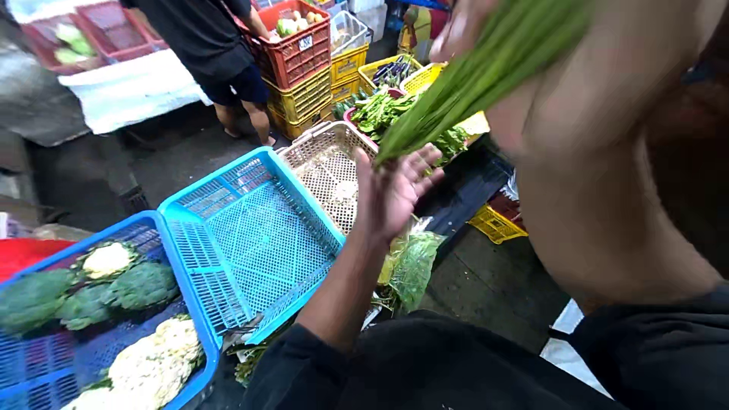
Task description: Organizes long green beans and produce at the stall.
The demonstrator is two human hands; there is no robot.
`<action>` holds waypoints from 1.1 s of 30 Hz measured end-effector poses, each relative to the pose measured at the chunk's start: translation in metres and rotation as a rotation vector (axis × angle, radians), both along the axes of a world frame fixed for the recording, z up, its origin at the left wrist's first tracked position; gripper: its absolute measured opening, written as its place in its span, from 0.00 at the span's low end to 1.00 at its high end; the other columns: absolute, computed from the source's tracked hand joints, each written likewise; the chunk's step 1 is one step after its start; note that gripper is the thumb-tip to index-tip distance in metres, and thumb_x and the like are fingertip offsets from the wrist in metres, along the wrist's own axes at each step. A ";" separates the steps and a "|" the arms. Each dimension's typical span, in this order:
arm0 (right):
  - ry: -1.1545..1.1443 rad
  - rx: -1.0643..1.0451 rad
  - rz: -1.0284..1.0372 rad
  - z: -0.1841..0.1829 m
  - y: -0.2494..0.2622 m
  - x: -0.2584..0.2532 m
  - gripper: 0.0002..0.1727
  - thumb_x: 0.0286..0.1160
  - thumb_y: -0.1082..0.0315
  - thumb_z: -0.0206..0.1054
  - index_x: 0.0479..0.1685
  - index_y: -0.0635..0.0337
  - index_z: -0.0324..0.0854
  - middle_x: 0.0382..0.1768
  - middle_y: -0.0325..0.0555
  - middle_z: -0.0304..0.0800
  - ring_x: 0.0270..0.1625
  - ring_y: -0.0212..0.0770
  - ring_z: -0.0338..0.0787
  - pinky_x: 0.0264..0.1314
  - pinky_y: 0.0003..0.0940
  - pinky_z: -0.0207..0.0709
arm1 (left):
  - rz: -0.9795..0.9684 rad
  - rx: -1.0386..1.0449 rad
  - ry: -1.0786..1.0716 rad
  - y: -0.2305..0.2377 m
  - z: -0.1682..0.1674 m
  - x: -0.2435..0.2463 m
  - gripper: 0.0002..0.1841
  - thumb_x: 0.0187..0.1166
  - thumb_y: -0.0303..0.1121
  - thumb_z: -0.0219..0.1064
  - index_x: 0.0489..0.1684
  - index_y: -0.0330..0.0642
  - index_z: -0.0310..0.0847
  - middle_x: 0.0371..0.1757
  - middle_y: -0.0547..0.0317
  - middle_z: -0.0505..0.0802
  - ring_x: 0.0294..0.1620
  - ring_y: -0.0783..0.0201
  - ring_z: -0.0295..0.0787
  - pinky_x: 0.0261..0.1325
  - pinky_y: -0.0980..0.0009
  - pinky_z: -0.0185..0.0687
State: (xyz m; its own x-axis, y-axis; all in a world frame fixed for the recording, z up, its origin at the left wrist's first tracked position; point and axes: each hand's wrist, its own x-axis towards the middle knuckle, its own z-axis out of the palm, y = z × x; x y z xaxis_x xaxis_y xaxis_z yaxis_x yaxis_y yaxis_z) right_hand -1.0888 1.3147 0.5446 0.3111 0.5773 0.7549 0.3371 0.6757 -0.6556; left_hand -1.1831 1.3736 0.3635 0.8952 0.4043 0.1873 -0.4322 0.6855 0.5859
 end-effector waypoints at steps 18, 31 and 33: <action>-0.223 -1.080 0.157 -0.363 0.045 0.014 0.20 0.78 0.58 0.74 0.64 0.56 0.85 0.56 0.50 0.93 0.59 0.46 0.92 0.68 0.56 0.83 | 0.655 0.438 0.862 0.114 -0.067 -0.094 0.26 0.89 0.42 0.58 0.84 0.46 0.65 0.76 0.51 0.83 0.69 0.56 0.86 0.70 0.57 0.84; -0.635 -1.049 0.382 -0.361 0.018 0.013 0.24 0.69 0.47 0.78 0.60 0.47 0.86 0.48 0.48 0.94 0.52 0.51 0.94 0.58 0.65 0.85 | 0.533 0.208 1.425 -0.158 -0.138 -0.280 0.19 0.89 0.33 0.57 0.72 0.34 0.77 0.53 0.46 0.95 0.51 0.57 0.95 0.59 0.59 0.90; -0.659 -1.036 0.410 -0.352 0.015 0.015 0.30 0.68 0.47 0.79 0.70 0.44 0.82 0.59 0.49 0.92 0.61 0.53 0.92 0.66 0.66 0.82 | 0.484 0.170 1.524 -0.192 -0.154 -0.281 0.21 0.88 0.36 0.60 0.74 0.36 0.76 0.54 0.47 0.94 0.52 0.58 0.94 0.61 0.60 0.89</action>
